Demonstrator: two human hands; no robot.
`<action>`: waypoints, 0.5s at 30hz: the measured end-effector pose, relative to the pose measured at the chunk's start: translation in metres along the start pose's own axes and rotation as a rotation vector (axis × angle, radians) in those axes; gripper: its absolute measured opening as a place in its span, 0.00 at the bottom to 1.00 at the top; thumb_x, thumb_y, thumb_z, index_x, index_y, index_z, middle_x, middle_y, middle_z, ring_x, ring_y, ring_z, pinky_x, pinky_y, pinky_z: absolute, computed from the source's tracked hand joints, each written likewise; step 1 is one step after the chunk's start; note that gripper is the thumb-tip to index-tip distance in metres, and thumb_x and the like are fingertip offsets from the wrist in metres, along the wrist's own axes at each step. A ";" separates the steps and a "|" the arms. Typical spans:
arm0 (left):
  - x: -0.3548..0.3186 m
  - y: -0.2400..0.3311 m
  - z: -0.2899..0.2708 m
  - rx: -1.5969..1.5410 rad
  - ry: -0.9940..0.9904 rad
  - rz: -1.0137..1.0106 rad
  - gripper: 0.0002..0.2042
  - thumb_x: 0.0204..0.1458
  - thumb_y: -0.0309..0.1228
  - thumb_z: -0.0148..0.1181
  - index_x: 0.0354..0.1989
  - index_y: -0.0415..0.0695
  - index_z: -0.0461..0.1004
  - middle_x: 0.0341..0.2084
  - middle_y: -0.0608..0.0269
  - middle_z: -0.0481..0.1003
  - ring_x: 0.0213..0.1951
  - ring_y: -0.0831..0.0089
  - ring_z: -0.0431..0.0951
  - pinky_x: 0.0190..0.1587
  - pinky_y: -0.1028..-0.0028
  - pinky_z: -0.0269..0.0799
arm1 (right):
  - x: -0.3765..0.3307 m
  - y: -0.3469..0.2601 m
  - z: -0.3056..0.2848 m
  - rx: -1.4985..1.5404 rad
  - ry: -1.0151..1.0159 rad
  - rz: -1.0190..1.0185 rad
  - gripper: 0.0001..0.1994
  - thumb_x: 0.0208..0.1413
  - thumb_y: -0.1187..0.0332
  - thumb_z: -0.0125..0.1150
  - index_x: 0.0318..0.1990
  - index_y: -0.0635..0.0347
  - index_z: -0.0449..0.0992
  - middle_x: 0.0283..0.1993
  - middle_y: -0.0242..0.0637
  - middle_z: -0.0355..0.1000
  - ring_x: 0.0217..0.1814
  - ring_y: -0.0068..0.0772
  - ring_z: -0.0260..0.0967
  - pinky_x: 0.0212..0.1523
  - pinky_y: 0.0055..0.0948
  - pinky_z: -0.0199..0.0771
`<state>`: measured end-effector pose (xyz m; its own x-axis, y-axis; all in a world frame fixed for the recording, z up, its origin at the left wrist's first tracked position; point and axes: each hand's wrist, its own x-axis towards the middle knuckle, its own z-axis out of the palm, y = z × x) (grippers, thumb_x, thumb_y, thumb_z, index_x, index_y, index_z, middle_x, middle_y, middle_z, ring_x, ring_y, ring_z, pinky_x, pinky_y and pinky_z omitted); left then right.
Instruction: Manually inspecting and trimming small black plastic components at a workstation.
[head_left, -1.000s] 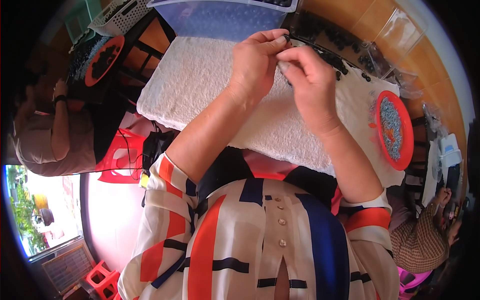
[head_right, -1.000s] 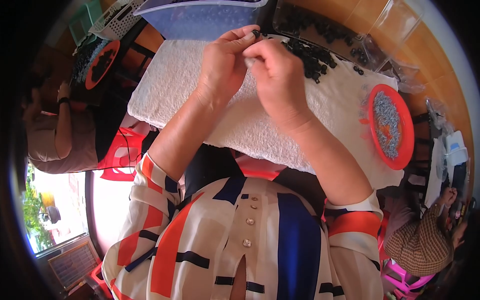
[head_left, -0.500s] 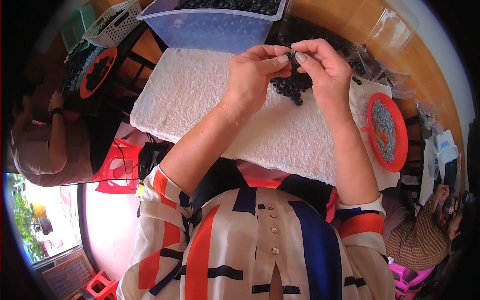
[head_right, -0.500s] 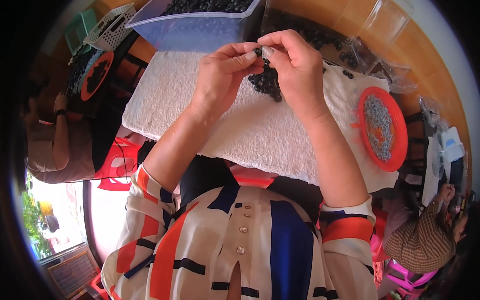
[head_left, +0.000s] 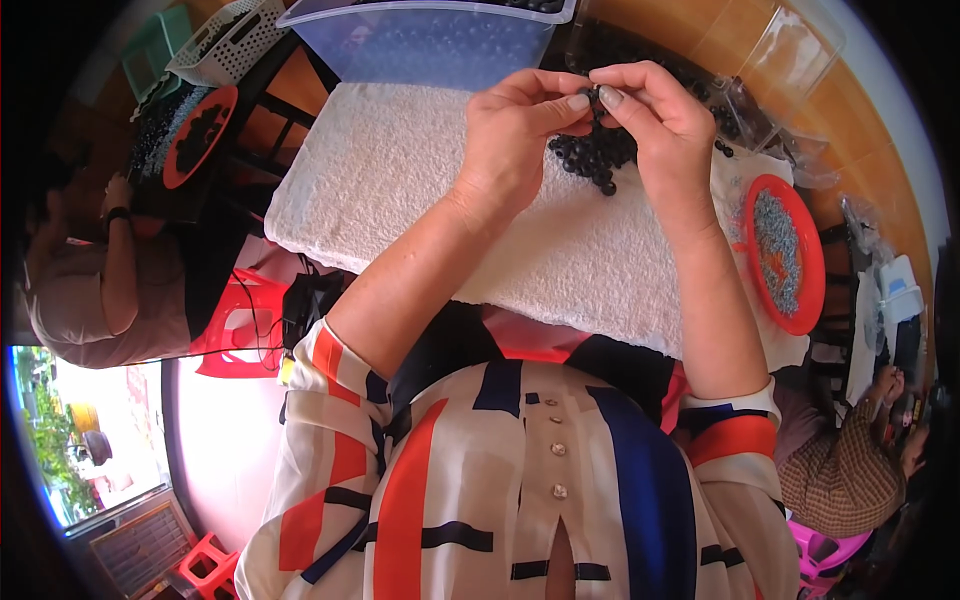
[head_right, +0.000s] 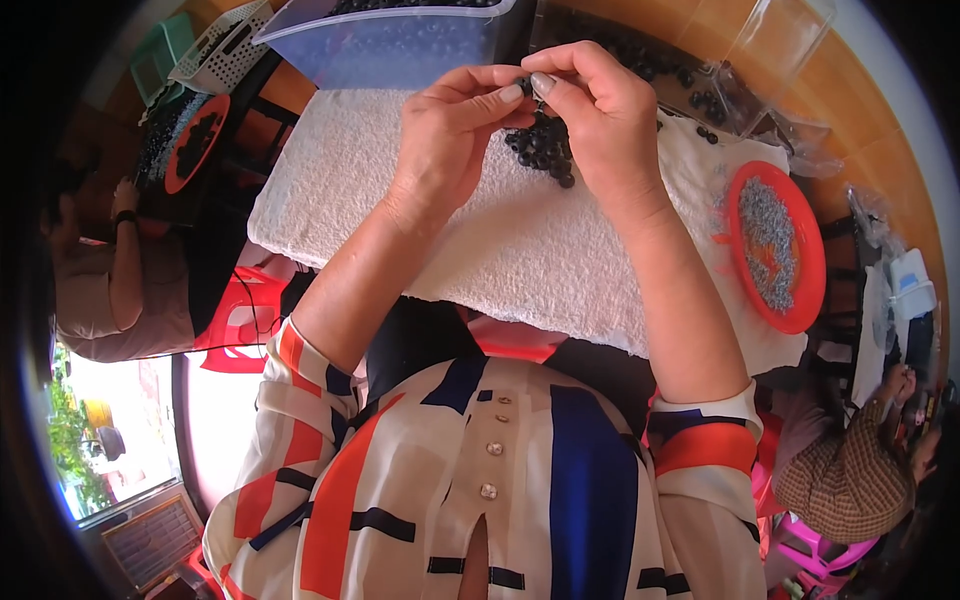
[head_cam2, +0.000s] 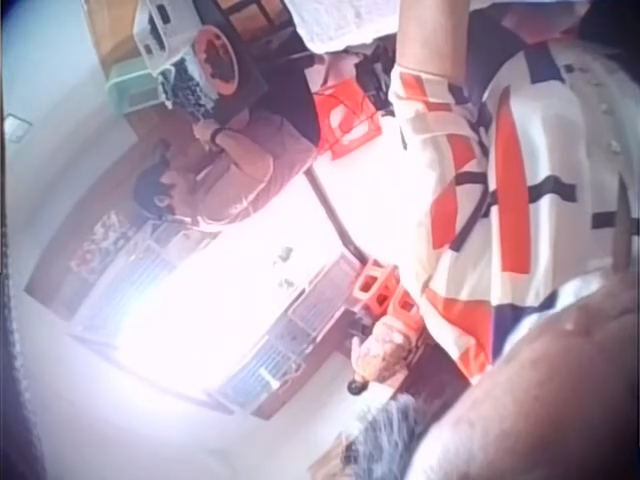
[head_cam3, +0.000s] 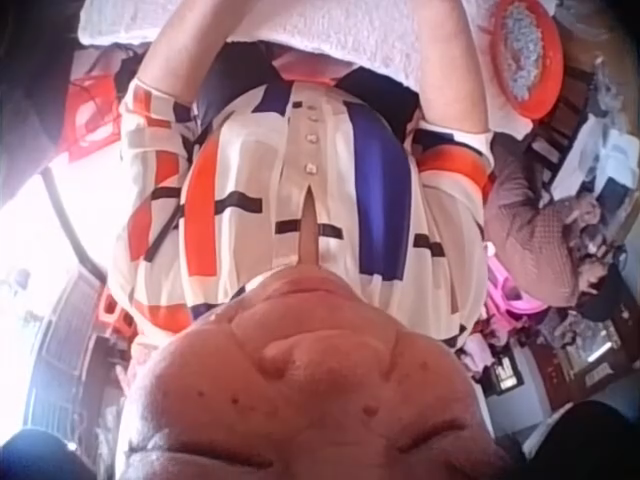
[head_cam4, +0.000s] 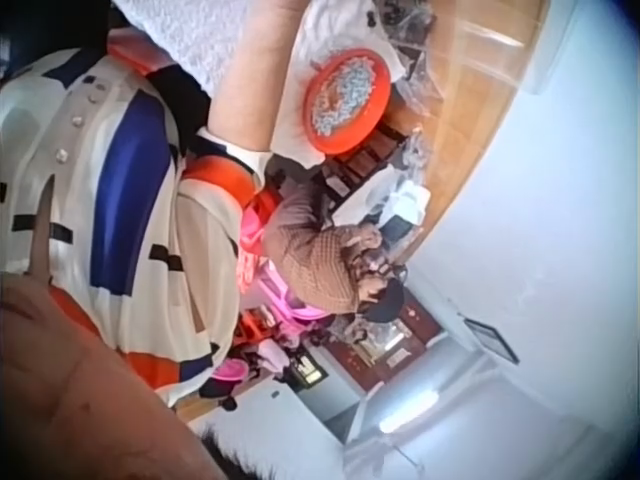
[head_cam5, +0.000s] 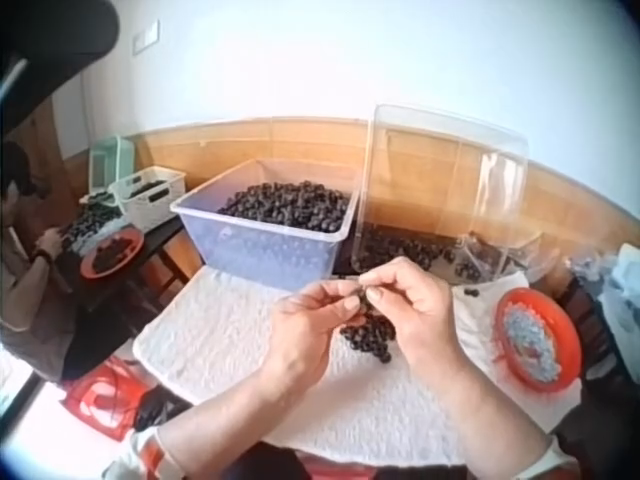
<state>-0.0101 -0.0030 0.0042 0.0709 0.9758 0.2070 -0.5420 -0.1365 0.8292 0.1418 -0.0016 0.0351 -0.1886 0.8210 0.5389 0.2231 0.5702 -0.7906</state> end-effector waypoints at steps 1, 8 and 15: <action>0.000 0.000 0.000 0.000 0.000 -0.001 0.08 0.56 0.20 0.56 0.42 0.30 0.74 0.37 0.54 0.76 0.36 0.68 0.78 0.44 0.71 0.77 | 0.000 0.000 0.001 0.000 0.000 0.001 0.06 0.59 0.76 0.56 0.42 0.64 0.76 0.40 0.28 0.75 0.41 0.17 0.71 0.41 0.19 0.73; -0.003 -0.003 0.003 0.012 0.046 0.035 0.08 0.54 0.18 0.58 0.42 0.30 0.75 0.37 0.53 0.77 0.36 0.68 0.78 0.43 0.73 0.76 | -0.003 -0.002 -0.001 0.023 0.003 0.100 0.07 0.59 0.74 0.57 0.42 0.63 0.77 0.39 0.29 0.75 0.39 0.17 0.70 0.40 0.19 0.72; -0.005 -0.003 0.006 0.100 0.059 0.117 0.08 0.52 0.18 0.59 0.40 0.30 0.75 0.34 0.55 0.78 0.34 0.71 0.77 0.42 0.73 0.74 | 0.002 -0.004 -0.002 0.092 -0.018 0.284 0.07 0.58 0.68 0.58 0.39 0.61 0.77 0.33 0.28 0.73 0.34 0.16 0.69 0.37 0.18 0.68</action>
<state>-0.0041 -0.0082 0.0036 -0.0393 0.9601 0.2768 -0.4572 -0.2636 0.8494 0.1423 -0.0018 0.0402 -0.1483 0.9460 0.2882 0.1822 0.3125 -0.9323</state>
